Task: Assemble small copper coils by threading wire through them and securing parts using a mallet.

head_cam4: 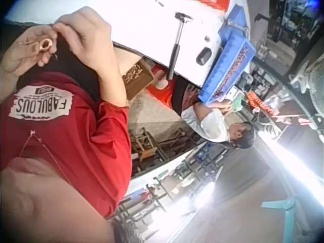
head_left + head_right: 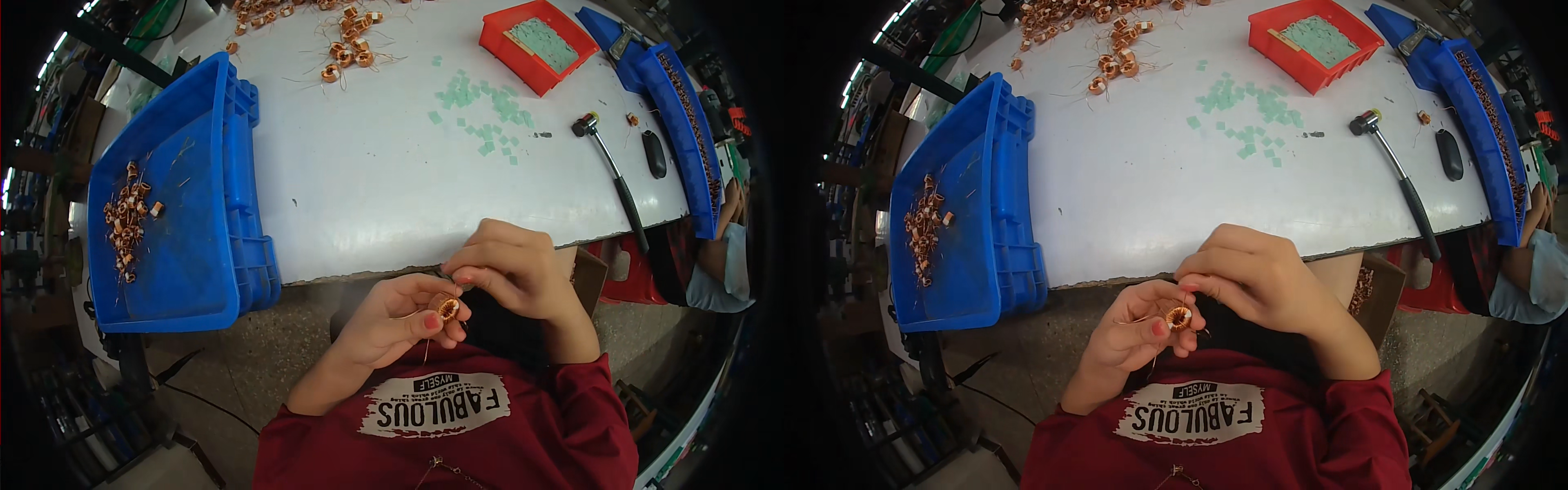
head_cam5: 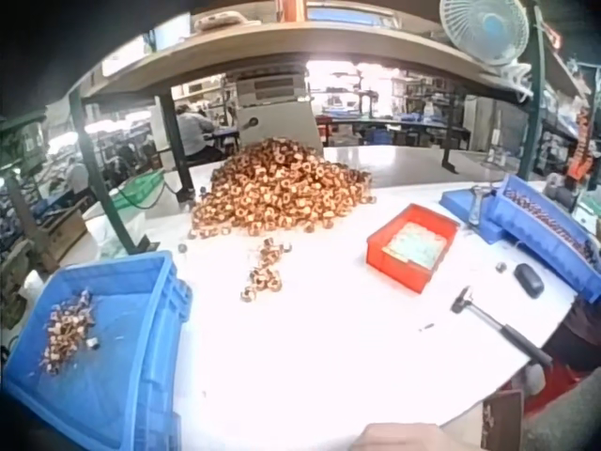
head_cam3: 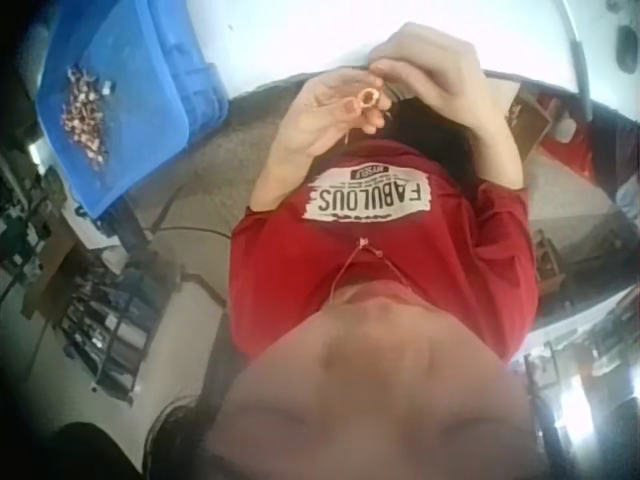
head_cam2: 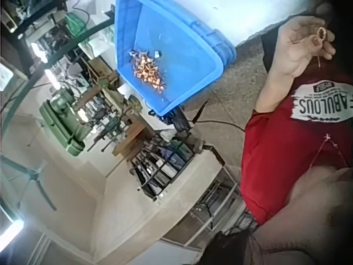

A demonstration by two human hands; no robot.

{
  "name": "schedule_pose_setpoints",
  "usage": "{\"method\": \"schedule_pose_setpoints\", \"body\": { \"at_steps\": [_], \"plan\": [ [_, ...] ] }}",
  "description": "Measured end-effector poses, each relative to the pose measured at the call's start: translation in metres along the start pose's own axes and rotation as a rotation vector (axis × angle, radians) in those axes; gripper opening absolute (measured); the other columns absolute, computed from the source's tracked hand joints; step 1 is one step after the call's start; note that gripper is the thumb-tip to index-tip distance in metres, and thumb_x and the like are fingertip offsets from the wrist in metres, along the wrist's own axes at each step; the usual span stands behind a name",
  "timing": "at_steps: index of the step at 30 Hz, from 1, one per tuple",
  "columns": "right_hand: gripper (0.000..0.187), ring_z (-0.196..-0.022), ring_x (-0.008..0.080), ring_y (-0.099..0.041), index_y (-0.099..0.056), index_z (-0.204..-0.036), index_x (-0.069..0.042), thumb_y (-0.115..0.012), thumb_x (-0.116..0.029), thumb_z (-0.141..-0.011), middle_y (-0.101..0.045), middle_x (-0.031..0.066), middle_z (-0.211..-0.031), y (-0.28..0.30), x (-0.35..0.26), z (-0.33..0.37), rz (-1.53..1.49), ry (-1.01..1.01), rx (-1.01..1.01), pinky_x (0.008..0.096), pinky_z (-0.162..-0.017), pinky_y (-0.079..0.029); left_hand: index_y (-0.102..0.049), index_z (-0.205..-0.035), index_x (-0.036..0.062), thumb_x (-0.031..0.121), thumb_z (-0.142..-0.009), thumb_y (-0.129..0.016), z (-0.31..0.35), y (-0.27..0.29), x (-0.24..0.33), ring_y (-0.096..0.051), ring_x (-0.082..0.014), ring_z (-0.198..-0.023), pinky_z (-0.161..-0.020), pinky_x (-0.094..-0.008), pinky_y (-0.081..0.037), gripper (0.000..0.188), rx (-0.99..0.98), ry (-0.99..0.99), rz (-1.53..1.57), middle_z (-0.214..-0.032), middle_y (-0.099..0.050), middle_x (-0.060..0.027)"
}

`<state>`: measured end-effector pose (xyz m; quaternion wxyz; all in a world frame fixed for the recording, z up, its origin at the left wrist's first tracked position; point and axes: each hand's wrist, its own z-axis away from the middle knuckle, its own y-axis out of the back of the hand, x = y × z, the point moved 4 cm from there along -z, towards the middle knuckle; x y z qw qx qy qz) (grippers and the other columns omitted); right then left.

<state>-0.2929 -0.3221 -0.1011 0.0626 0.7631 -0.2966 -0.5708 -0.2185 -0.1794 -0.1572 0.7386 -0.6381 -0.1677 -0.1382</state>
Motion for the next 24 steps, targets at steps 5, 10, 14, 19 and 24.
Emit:
{"method": "schedule_pose_setpoints", "body": {
  "at_steps": [5, 10, 14, 19, 24],
  "plan": [
    [0.005, -0.06, 0.0106, -0.048, -0.07, -0.082, -0.006, -0.068, -0.009, -0.078, -0.058, 0.0009, -0.074, -0.005, -0.032, 0.013, 0.467, 0.479, 0.167, 0.0221, -0.055, -0.04, -0.054, -0.118, -0.0044, 0.003, -0.086, -0.063, 0.0, 0.006, -0.002, -0.064, -0.0229, -0.08, -0.063, -0.0257, -0.054, 0.034, 0.046, -0.053, -0.014, -0.102, -0.062, -0.0216],
    [0.006, -0.059, 0.0103, -0.046, -0.069, -0.077, -0.008, -0.067, -0.013, -0.08, -0.058, -0.0004, -0.071, -0.006, -0.046, -0.001, 0.701, 0.731, 0.259, 0.0222, -0.054, -0.04, -0.056, -0.116, -0.0055, 0.003, -0.085, -0.063, -0.004, 0.008, -0.001, -0.064, -0.0229, -0.077, -0.064, -0.0256, -0.054, 0.033, 0.008, -0.028, 0.032, -0.1, -0.063, -0.0216],
    [0.011, -0.057, 0.0095, -0.045, -0.066, -0.072, -0.005, -0.064, -0.009, -0.082, -0.057, 0.0001, -0.068, -0.001, -0.022, -0.02, 0.324, 0.374, 0.078, 0.0214, -0.053, -0.039, -0.057, -0.115, -0.0063, 0.003, -0.085, -0.064, -0.003, 0.006, -0.001, -0.064, -0.0228, -0.074, -0.064, -0.0256, -0.054, 0.032, -0.045, 0.043, 0.084, -0.099, -0.064, -0.0221],
    [0.017, -0.057, 0.0102, -0.045, -0.063, -0.07, -0.003, -0.06, -0.008, -0.086, -0.056, 0.0008, -0.067, -0.012, 0.003, -0.021, -0.153, -0.114, -0.08, 0.0213, -0.053, -0.039, -0.058, -0.114, -0.007, 0.005, -0.085, -0.065, 0.0, -0.001, -0.003, -0.065, -0.0228, -0.072, -0.064, -0.0258, -0.054, 0.032, -0.05, 0.122, 0.077, -0.098, -0.064, -0.0229],
    [0.019, -0.059, 0.0113, -0.044, -0.062, -0.072, -0.002, -0.056, -0.007, -0.089, -0.056, 0.0018, -0.067, -0.025, 0.01, -0.009, -0.507, -0.645, -0.269, 0.0214, -0.054, -0.038, -0.057, -0.115, -0.007, 0.005, -0.085, -0.065, 0.002, -0.003, -0.006, -0.065, -0.023, -0.073, -0.064, -0.0259, -0.055, 0.033, -0.075, 0.142, 0.068, -0.098, -0.064, -0.0231]
  ]
}}
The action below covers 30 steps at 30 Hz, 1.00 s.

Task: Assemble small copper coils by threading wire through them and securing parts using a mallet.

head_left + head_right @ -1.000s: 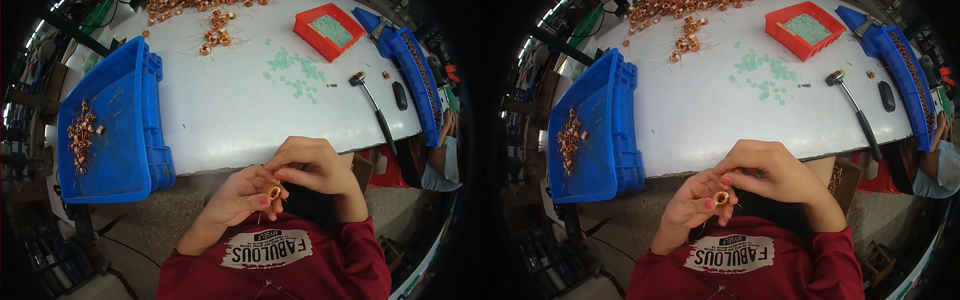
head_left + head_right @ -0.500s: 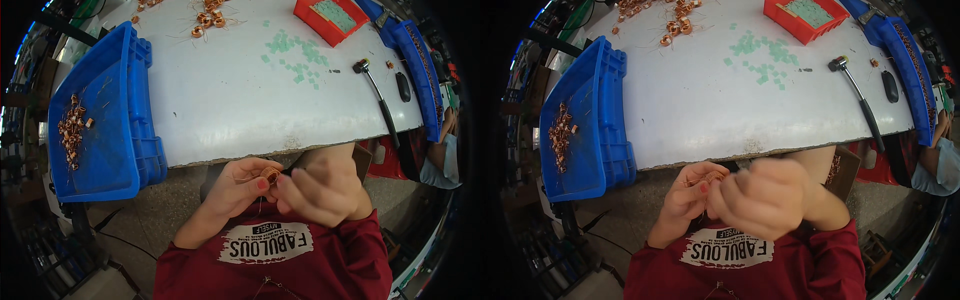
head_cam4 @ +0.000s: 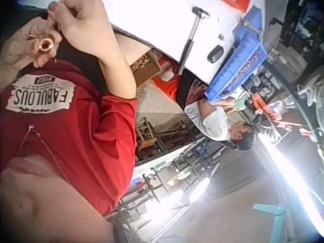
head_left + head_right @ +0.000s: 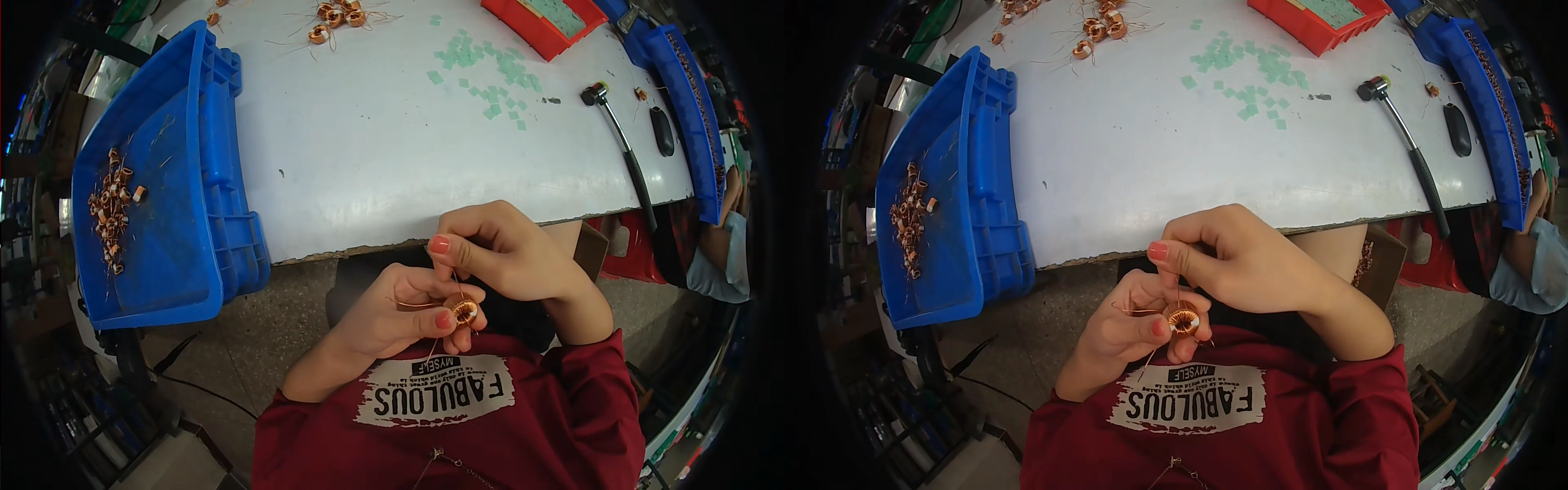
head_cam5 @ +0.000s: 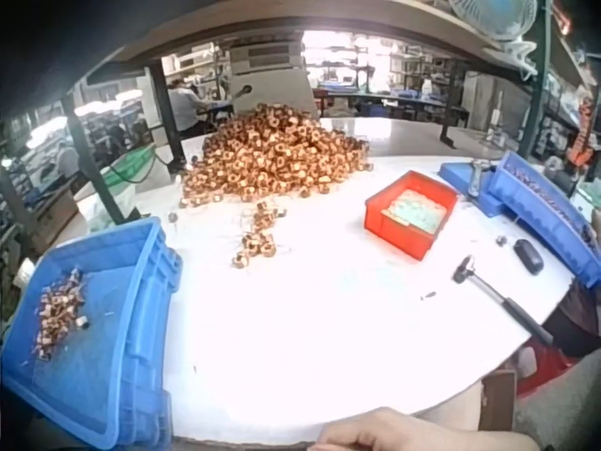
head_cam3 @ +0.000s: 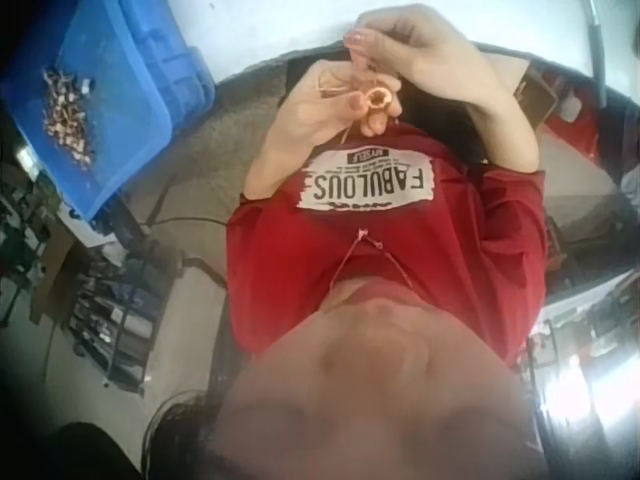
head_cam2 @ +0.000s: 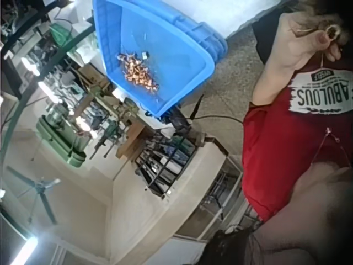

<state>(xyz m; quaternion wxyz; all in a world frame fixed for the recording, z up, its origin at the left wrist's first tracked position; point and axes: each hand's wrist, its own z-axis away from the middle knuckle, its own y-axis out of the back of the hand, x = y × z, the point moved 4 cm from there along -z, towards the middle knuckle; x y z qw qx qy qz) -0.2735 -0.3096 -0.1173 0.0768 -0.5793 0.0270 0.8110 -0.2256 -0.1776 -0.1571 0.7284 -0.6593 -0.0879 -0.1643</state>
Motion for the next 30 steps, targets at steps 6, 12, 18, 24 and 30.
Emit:
{"method": "schedule_pose_setpoints", "body": {
  "at_steps": [6, 12, 18, 24, 30],
  "plan": [
    [0.013, -0.059, 0.0104, -0.044, -0.062, -0.078, -0.002, -0.058, -0.009, -0.089, -0.054, 0.0013, -0.07, -0.004, 0.0, 0.018, 0.048, 0.101, 0.234, 0.0207, -0.054, -0.037, -0.055, -0.118, -0.0049, 0.003, -0.085, -0.064, 0.002, -0.006, 0.006, -0.065, -0.0228, -0.076, -0.068, -0.0258, -0.054, 0.035, 0.105, -0.111, 0.041, -0.103, -0.063, -0.0231],
    [0.007, -0.057, 0.0108, -0.043, -0.059, -0.086, -0.004, -0.064, -0.007, -0.083, -0.052, 0.0013, -0.073, -0.01, 0.003, 0.044, 0.329, 0.388, 0.288, 0.0217, -0.051, -0.036, -0.05, -0.125, -0.0014, 0.006, -0.087, -0.062, 0.008, 0.006, 0.011, -0.064, -0.0219, -0.079, -0.068, -0.024, -0.053, 0.04, 0.167, -0.328, -0.134, -0.112, -0.058, -0.025],
    [0.012, -0.058, 0.0136, -0.045, -0.062, -0.085, -0.002, -0.07, -0.003, -0.076, -0.051, 0.0029, -0.071, -0.012, 0.005, 0.044, 0.481, 0.312, 0.073, 0.0224, -0.053, -0.037, -0.046, -0.129, -0.0001, 0.01, -0.088, -0.062, 0.014, 0.011, 0.014, -0.06, -0.0183, -0.077, -0.066, -0.0236, -0.05, 0.045, 0.205, -0.345, -0.365, -0.114, -0.057, -0.0232],
    [0.01, -0.06, 0.0158, -0.048, -0.062, -0.085, -0.002, -0.069, -0.003, -0.077, -0.055, 0.0051, -0.075, -0.012, 0.016, 0.04, 0.357, 0.332, -0.106, 0.0238, -0.053, -0.039, -0.048, -0.126, -0.001, 0.002, -0.086, -0.063, 0.014, 0.019, 0.009, -0.059, -0.0189, -0.078, -0.074, -0.0253, -0.051, 0.043, 0.165, -0.363, -0.193, -0.115, -0.057, -0.0213],
    [0.011, -0.064, 0.0179, -0.052, -0.062, -0.084, -0.001, -0.069, -0.005, -0.078, -0.06, 0.0081, -0.083, -0.033, 0.029, 0.036, 0.494, 0.836, 0.13, 0.0252, -0.056, -0.045, -0.047, -0.126, -0.0007, 0.011, -0.092, -0.058, 0.014, 0.02, 0.01, -0.054, -0.0174, -0.075, -0.076, -0.0279, -0.048, 0.038, 0.154, -0.392, 0.055, -0.116, -0.056, -0.0203]
  ]
}}
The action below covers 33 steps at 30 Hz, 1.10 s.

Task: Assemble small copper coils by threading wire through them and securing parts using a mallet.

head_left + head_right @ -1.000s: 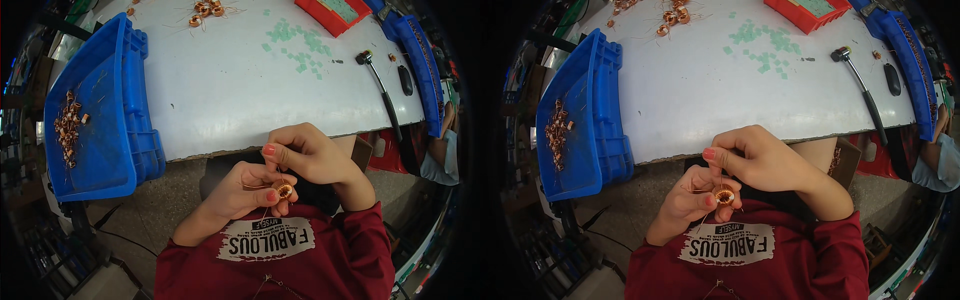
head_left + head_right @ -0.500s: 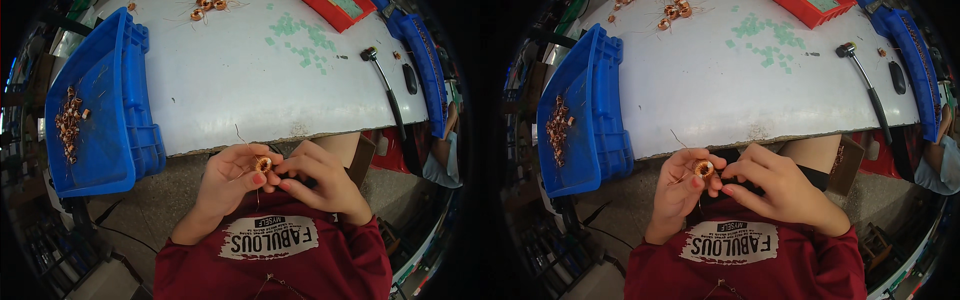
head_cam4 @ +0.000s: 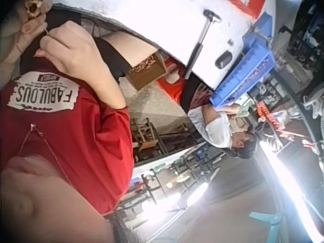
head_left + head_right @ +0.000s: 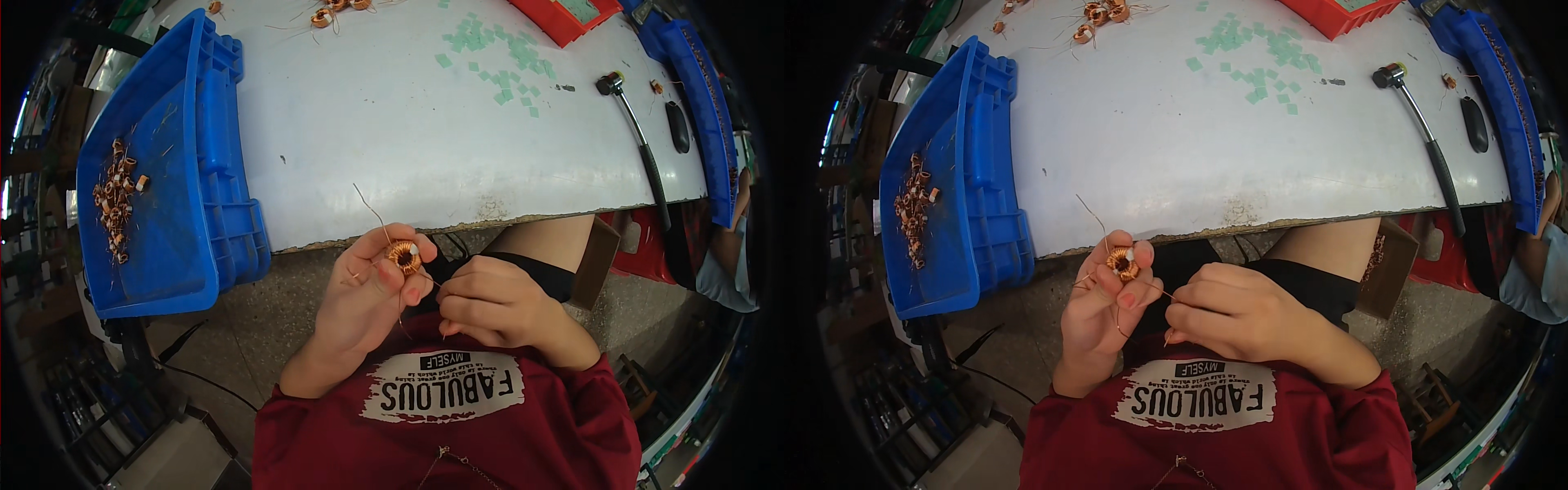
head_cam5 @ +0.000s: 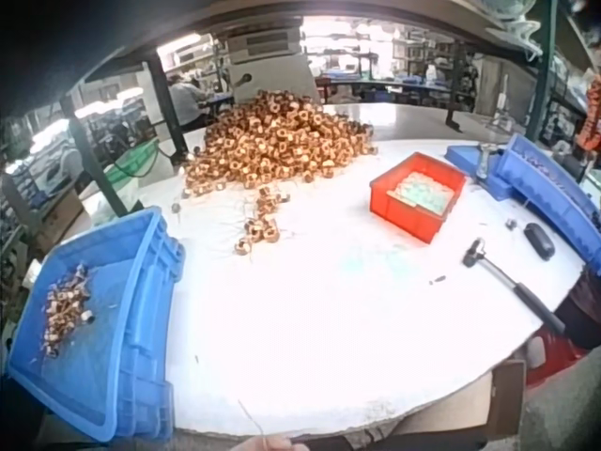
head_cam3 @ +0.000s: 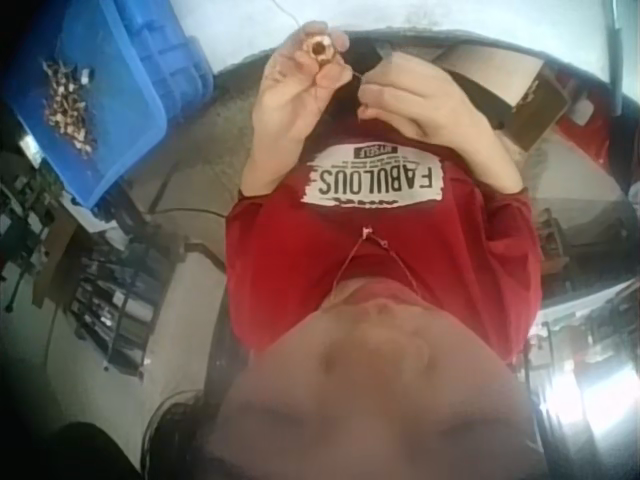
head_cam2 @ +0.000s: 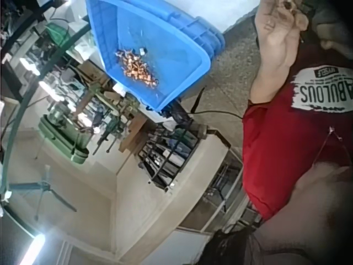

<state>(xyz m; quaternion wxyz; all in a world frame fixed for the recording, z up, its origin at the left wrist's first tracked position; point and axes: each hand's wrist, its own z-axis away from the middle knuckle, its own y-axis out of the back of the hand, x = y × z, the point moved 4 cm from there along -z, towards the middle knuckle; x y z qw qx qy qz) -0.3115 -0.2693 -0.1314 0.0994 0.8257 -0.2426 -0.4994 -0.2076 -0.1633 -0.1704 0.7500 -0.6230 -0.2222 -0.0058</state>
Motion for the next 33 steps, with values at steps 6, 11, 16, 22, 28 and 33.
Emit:
{"method": "schedule_pose_setpoints", "body": {
  "at_steps": [6, 11, 16, 22, 28, 33],
  "plan": [
    [0.01, -0.07, 0.0182, -0.054, -0.061, -0.086, -0.001, -0.067, -0.007, -0.08, -0.06, 0.0107, -0.09, -0.004, 0.0, 0.008, 0.302, 0.196, 0.08, 0.0257, -0.061, -0.047, -0.045, -0.127, 0.0003, 0.011, -0.094, -0.054, 0.001, -0.013, 0.005, -0.054, -0.018, -0.077, -0.078, -0.0286, -0.047, 0.036, 0.041, 0.059, -0.076, -0.118, -0.055, -0.0207],
    [0.011, -0.073, 0.0182, -0.055, -0.061, -0.086, -0.001, -0.066, -0.008, -0.08, -0.06, 0.0119, -0.091, -0.002, -0.001, 0.011, 0.541, 0.221, 0.011, 0.0252, -0.063, -0.048, -0.038, -0.133, 0.0, 0.005, -0.092, -0.055, -0.002, -0.016, 0.009, -0.06, -0.0215, -0.086, -0.081, -0.0286, -0.05, 0.044, 0.247, 0.103, -0.223, -0.12, -0.055, -0.0227],
    [0.011, -0.072, 0.0179, -0.055, -0.062, -0.087, -0.001, -0.066, -0.01, -0.081, -0.06, 0.0115, -0.091, -0.003, -0.002, 0.01, 0.704, 0.23, -0.065, 0.0249, -0.063, -0.048, -0.027, -0.14, -0.0003, -0.003, -0.086, -0.058, 0.002, -0.024, 0.005, -0.064, -0.0242, -0.093, -0.082, -0.0285, -0.053, 0.062, 0.299, 0.011, -0.408, -0.118, -0.057, -0.0236],
    [0.014, -0.069, 0.0163, -0.053, -0.063, -0.089, -0.002, -0.066, -0.013, -0.081, -0.061, 0.0119, -0.091, -0.003, -0.005, 0.012, 0.678, 0.28, -0.086, 0.0232, -0.058, -0.044, -0.012, -0.145, 0.0007, -0.013, -0.078, -0.064, 0.008, -0.031, 0.008, -0.065, -0.0233, -0.092, -0.08, -0.0274, -0.054, 0.086, 0.179, -0.224, -0.755, -0.106, -0.063, -0.022],
    [0.028, -0.051, 0.0087, -0.041, -0.07, -0.088, -0.001, -0.059, -0.026, -0.09, -0.054, 0.003, -0.061, 0.035, 0.018, 0.006, -0.431, -0.578, 0.636, 0.0199, -0.047, -0.031, -0.003, -0.146, 0.0017, -0.012, -0.078, -0.065, 0.011, -0.048, 0.006, -0.065, -0.0214, -0.09, -0.08, -0.0261, -0.054, 0.094, 0.06, -0.087, -0.748, -0.1, -0.066, -0.0208],
    [0.028, -0.049, 0.0077, -0.038, -0.068, -0.083, 0.006, -0.053, -0.016, -0.092, -0.052, 0.0038, -0.059, 0.031, 0.035, -0.046, -0.862, -1.006, -0.335, 0.019, -0.046, -0.031, 0.002, -0.147, 0.0013, -0.008, -0.08, -0.066, 0.019, -0.048, -0.008, -0.066, -0.0215, -0.086, -0.08, -0.0253, -0.054, 0.096, 0.083, 0.095, -0.87, -0.101, -0.065, -0.0212]
  ]
}}
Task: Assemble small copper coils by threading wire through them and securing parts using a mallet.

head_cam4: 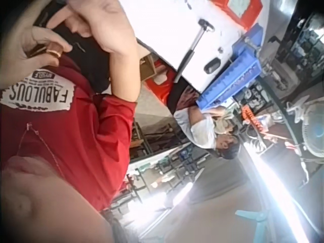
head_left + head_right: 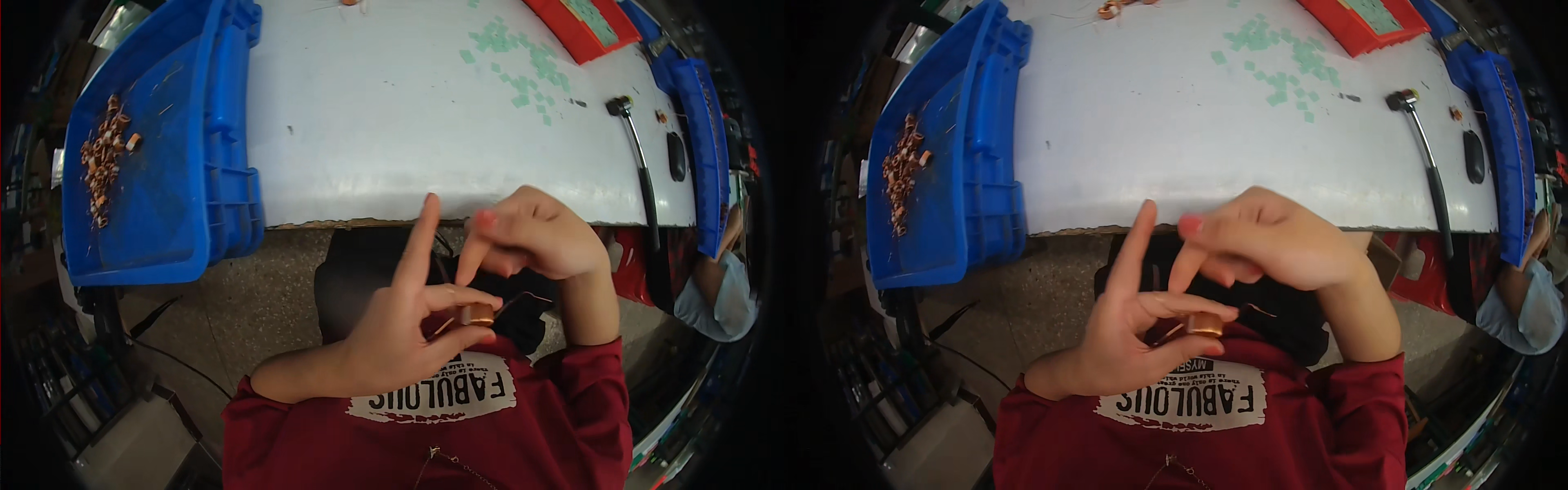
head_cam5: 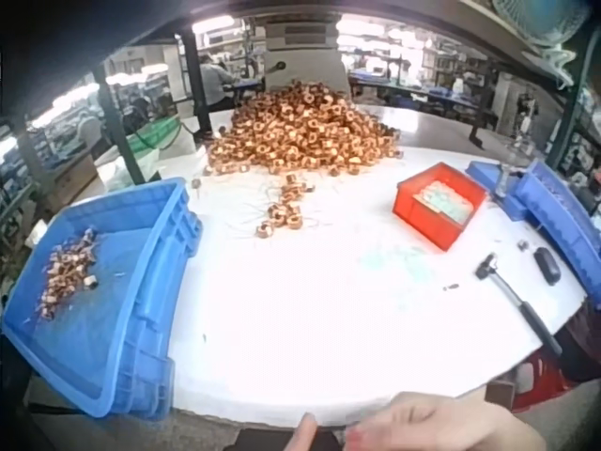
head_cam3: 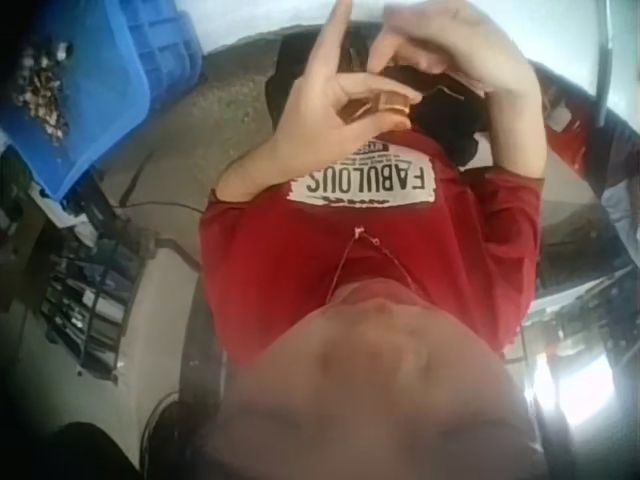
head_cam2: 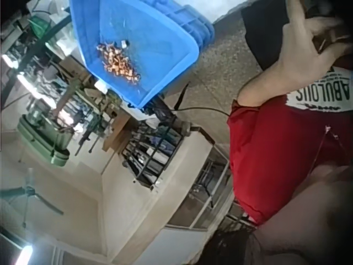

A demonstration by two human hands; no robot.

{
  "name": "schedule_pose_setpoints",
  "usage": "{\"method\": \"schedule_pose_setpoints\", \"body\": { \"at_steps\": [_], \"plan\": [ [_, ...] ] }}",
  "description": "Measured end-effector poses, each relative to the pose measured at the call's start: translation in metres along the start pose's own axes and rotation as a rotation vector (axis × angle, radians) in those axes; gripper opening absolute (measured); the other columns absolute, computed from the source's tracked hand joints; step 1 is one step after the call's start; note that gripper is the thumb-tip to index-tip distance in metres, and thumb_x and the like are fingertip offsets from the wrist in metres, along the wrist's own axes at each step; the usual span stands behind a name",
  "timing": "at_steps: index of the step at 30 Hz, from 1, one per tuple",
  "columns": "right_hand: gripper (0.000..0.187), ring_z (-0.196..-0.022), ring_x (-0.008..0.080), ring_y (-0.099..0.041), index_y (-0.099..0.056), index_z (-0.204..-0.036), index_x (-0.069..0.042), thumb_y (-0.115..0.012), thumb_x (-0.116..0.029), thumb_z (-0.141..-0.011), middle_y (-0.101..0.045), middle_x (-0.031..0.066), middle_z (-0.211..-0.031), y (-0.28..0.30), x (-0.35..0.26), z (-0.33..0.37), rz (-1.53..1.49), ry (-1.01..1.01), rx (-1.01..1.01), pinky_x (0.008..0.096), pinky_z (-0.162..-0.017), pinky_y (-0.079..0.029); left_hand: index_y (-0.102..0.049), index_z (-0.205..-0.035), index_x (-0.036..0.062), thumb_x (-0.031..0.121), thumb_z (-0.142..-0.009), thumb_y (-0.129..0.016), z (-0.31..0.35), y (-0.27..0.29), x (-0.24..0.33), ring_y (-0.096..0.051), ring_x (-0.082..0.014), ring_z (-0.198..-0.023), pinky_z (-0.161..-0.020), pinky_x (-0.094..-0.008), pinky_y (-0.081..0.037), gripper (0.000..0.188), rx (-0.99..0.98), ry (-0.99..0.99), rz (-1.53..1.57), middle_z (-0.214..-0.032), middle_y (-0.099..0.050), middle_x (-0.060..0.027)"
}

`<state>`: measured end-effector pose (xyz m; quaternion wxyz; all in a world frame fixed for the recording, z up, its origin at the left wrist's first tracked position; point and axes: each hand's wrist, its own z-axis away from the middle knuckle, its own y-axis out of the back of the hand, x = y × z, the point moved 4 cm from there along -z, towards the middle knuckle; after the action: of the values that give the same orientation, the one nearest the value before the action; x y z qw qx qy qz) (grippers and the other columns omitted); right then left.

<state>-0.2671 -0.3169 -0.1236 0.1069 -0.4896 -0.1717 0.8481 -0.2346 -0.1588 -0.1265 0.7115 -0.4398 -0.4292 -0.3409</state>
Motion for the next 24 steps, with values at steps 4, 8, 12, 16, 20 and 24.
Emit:
{"method": "schedule_pose_setpoints", "body": {
  "at_steps": [4, 8, 12, 16, 20, 24],
  "plan": [
    [0.028, -0.045, 0.0078, -0.035, -0.07, -0.08, 0.006, -0.055, -0.015, -0.091, -0.049, 0.0037, -0.051, -0.012, 0.009, 0.004, 0.141, -0.001, -0.114, 0.0178, -0.044, -0.03, 0.007, -0.146, -0.0007, -0.002, -0.079, -0.067, 0.005, -0.003, 0.005, -0.065, -0.0219, -0.078, -0.066, -0.0265, -0.052, 0.1, -0.008, -0.003, -0.175, -0.097, -0.065, -0.0211],
    [0.019, -0.046, 0.0075, -0.04, -0.071, -0.085, 0.003, -0.061, -0.011, -0.089, -0.057, 0.0034, -0.057, -0.01, 0.013, 0.01, 0.082, -0.04, -0.449, 0.0175, -0.045, -0.032, 0.007, -0.146, -0.0024, -0.001, -0.078, -0.067, -0.001, -0.01, -0.007, -0.061, -0.0223, -0.069, -0.056, -0.0293, -0.048, 0.1, -0.009, -0.075, -0.224, -0.091, -0.065, -0.0195],
    [0.02, -0.044, 0.0084, -0.04, -0.07, -0.081, 0.003, -0.06, -0.011, -0.089, -0.061, 0.006, -0.058, -0.017, 0.016, 0.007, 0.11, 0.0, -0.567, 0.0183, -0.044, -0.034, 0.003, -0.147, -0.0028, -0.002, -0.078, -0.067, 0.002, -0.014, -0.016, -0.058, -0.0216, -0.069, -0.062, -0.0296, -0.047, 0.098, -0.027, -0.302, -0.256, -0.087, -0.064, -0.0159],
    [0.021, -0.044, 0.0089, -0.042, -0.07, -0.078, 0.003, -0.06, -0.011, -0.089, -0.062, 0.007, -0.06, -0.016, 0.022, 0.016, -0.003, 0.024, -0.464, 0.0184, -0.044, -0.035, -0.004, -0.146, -0.0056, -0.001, -0.075, -0.069, -0.002, -0.012, -0.015, -0.057, -0.0225, -0.078, -0.076, -0.0314, -0.045, 0.096, -0.027, -0.44, -0.358, -0.086, -0.064, -0.0132],
    [0.035, -0.046, 0.0086, -0.041, -0.065, -0.068, 0.002, -0.052, -0.017, -0.095, -0.061, 0.0092, -0.06, -0.023, 0.025, 0.017, -0.206, -0.003, -0.048, 0.0194, -0.046, -0.037, -0.011, -0.144, -0.0092, 0.0, -0.073, -0.072, 0.004, -0.006, -0.01, -0.061, -0.0218, -0.1, -0.095, -0.0311, -0.042, 0.095, -0.054, -0.403, -0.585, -0.111, -0.064, -0.0172],
    [0.038, -0.046, 0.0077, -0.038, -0.063, -0.066, 0.001, -0.051, -0.02, -0.095, -0.057, 0.0081, -0.058, 0.0, 0.055, 0.018, -0.326, 0.227, 0.202, 0.0193, -0.046, -0.032, -0.025, -0.139, -0.0094, 0.0, -0.07, -0.075, 0.001, 0.007, -0.013, -0.064, -0.0213, -0.101, -0.1, -0.0351, -0.04, 0.085, -0.082, -0.272, -0.484, -0.102, -0.068, -0.0144]
  ]
}}
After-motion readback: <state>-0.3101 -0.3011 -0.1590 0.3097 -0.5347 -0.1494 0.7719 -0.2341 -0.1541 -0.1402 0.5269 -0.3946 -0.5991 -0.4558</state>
